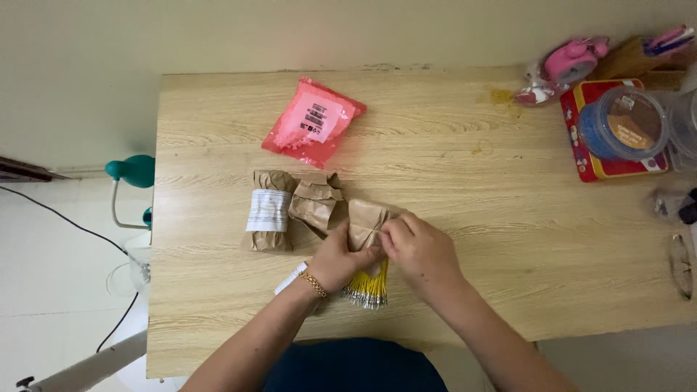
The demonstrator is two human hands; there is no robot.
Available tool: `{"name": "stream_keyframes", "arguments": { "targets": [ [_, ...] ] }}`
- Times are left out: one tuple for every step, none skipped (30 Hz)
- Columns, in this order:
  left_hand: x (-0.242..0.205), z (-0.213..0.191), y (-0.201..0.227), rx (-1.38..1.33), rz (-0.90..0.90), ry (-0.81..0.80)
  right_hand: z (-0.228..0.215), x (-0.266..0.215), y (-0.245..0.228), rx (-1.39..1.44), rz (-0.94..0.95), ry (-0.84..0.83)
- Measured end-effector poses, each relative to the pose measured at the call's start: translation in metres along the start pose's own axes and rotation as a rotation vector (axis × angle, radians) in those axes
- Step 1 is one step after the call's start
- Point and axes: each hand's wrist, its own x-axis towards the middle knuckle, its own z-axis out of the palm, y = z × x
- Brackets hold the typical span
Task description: The person places bundles of wires into a plastic bag, seals the bag, and then unwraps several components from brown paper and white padding material.
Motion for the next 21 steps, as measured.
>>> {"name": "stream_keyframes", "arguments": {
  "targets": [
    [-0.001, 0.001, 0.0, 0.054, 0.013, 0.027, 0.0, 0.0, 0.003, -0.048, -0.046, -0.036],
    [-0.004, 0.003, 0.009, 0.054, 0.013, 0.024, 0.004, -0.001, 0.009, -0.05, -0.044, -0.037],
    [-0.007, 0.004, 0.019, 0.173, -0.078, 0.067, 0.009, -0.003, 0.016, -0.074, -0.11, -0.051],
    [-0.01, 0.005, 0.029, 0.293, -0.17, 0.111, 0.013, -0.004, 0.021, -0.098, -0.178, -0.065],
    [-0.01, 0.005, 0.03, 0.292, -0.17, 0.11, 0.013, -0.004, 0.024, -0.098, -0.177, -0.066],
    [-0.011, 0.004, 0.03, 0.317, -0.157, 0.101, 0.014, -0.005, 0.027, -0.122, -0.19, -0.126],
    [-0.012, 0.004, 0.031, 0.341, -0.144, 0.093, 0.014, -0.006, 0.03, -0.147, -0.203, -0.185],
    [-0.011, 0.004, 0.031, 0.34, -0.146, 0.094, 0.013, -0.005, 0.03, -0.146, -0.204, -0.187],
    [-0.011, 0.005, 0.031, 0.302, -0.124, 0.095, 0.012, -0.005, 0.031, -0.076, -0.164, -0.241],
    [-0.011, 0.006, 0.031, 0.261, -0.103, 0.095, 0.011, -0.005, 0.031, -0.007, -0.123, -0.297],
    [-0.011, 0.007, 0.032, 0.259, -0.105, 0.097, 0.012, -0.004, 0.031, -0.006, -0.125, -0.299],
    [-0.011, 0.007, 0.034, 0.406, -0.125, 0.143, 0.013, -0.002, 0.031, 0.041, -0.082, -0.263],
    [-0.01, 0.007, 0.037, 0.553, -0.144, 0.189, 0.014, 0.0, 0.031, 0.088, -0.04, -0.228],
    [-0.011, 0.006, 0.038, 0.554, -0.146, 0.189, 0.014, 0.002, 0.031, 0.09, -0.039, -0.229],
    [-0.012, 0.005, 0.039, 0.521, -0.128, 0.183, 0.015, 0.003, 0.03, 0.113, 0.002, -0.265],
    [-0.012, 0.004, 0.04, 0.488, -0.107, 0.176, 0.014, 0.005, 0.03, 0.135, 0.044, -0.302],
    [-0.008, 0.004, 0.032, 0.488, -0.108, 0.176, 0.02, 0.005, 0.032, 0.135, 0.045, -0.302],
    [-0.004, 0.003, 0.023, 0.461, -0.091, 0.169, 0.026, 0.005, 0.032, 0.094, 0.002, -0.276],
    [0.0, 0.002, 0.014, 0.435, -0.074, 0.161, 0.032, 0.005, 0.033, 0.053, -0.04, -0.249],
    [0.0, 0.002, 0.015, 0.434, -0.073, 0.16, 0.033, 0.006, 0.035, 0.051, -0.039, -0.248],
    [0.001, 0.002, 0.017, 0.369, -0.07, 0.164, 0.034, 0.008, 0.036, 0.058, -0.023, -0.236]
  ]
}}
